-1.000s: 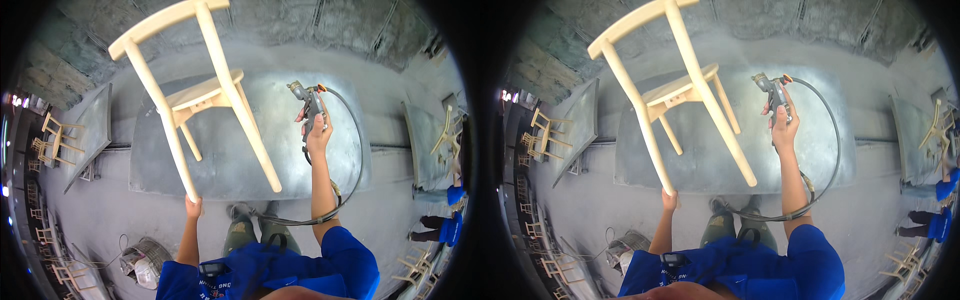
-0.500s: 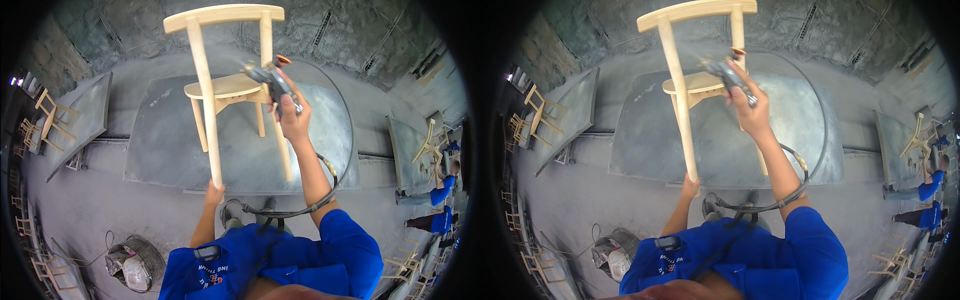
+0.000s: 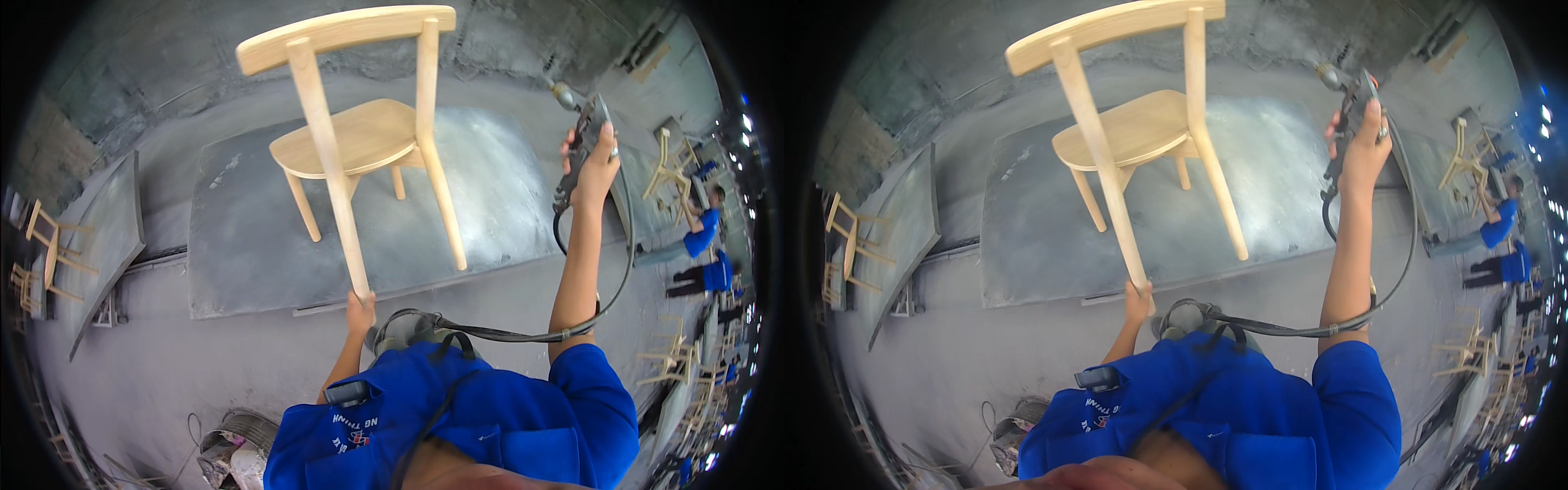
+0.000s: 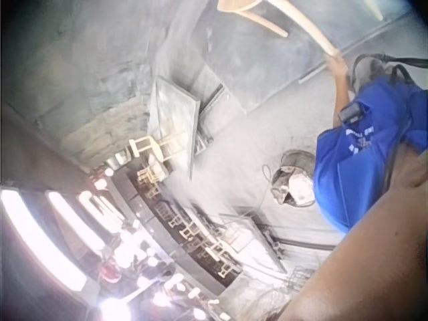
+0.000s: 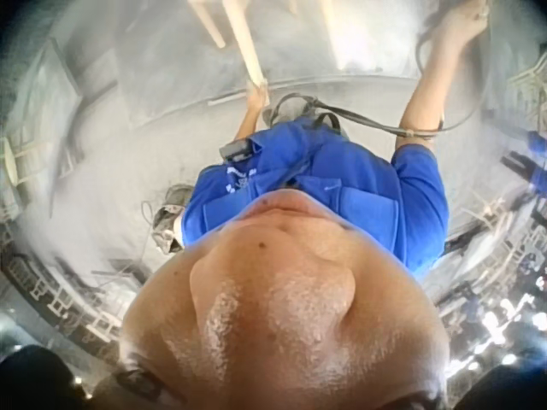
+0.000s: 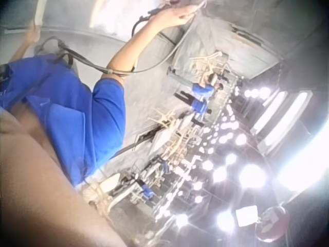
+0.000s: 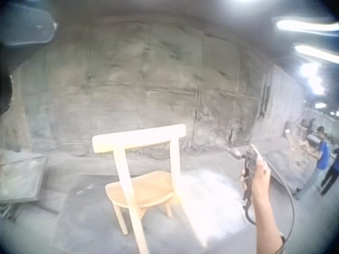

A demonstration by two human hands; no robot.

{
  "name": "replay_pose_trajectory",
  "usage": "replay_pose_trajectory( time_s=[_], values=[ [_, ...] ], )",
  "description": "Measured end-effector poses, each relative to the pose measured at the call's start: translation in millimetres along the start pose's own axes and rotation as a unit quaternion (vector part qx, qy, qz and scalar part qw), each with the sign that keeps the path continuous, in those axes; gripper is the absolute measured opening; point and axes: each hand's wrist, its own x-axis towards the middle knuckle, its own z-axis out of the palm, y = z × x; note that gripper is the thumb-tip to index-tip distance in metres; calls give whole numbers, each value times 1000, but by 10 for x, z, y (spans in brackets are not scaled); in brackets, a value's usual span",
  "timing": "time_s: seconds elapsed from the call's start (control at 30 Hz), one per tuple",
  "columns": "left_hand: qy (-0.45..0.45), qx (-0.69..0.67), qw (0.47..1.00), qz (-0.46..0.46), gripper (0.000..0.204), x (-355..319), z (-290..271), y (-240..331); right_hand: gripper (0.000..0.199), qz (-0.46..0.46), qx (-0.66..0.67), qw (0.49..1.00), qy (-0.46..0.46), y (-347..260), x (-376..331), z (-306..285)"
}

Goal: The person uses a spray gun to apply finish to wooden chairs in a factory. They rotate each chair to coat all sides, then place it on a metal platform. Other workers in blue shirts are visible in the background.

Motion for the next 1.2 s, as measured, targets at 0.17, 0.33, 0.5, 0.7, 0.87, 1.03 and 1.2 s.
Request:
replay_pose_trajectory(
  time_s=[0.17, 0.33, 0.5, 0.7, 0.87, 1.03, 1.2],
  values=[
    [285, 0, 910, 301, 72, 108, 10, 1328, 54, 156, -16, 985, 69, 666, -560, -1325],
    [342, -90, 860, 368, 70, 296, 425, 2180, 82, 315, 26, 942, 114, 1412, -1428, -2478],
    [373, -106, 838, 384, 66, -168, 985, 1824, 97, 397, 102, 899, 153, 1734, -2051, -3020],
    [266, -115, 884, 366, 74, -384, 850, 1721, 93, 406, 146, 895, 111, 2069, -1929, -3246],
    [248, -73, 911, 320, 73, -759, 691, 1427, 86, 437, 114, 885, 109, 2226, -1944, -3242],
    [302, 40, 900, 313, 71, -640, 863, 1141, 90, 504, 86, 853, 103, 2359, -1986, -3235],
    [314, -42, 913, 258, 62, -83, 897, 1226, 96, 490, 64, 867, 67, 2285, -1833, -3076]
  ],
)
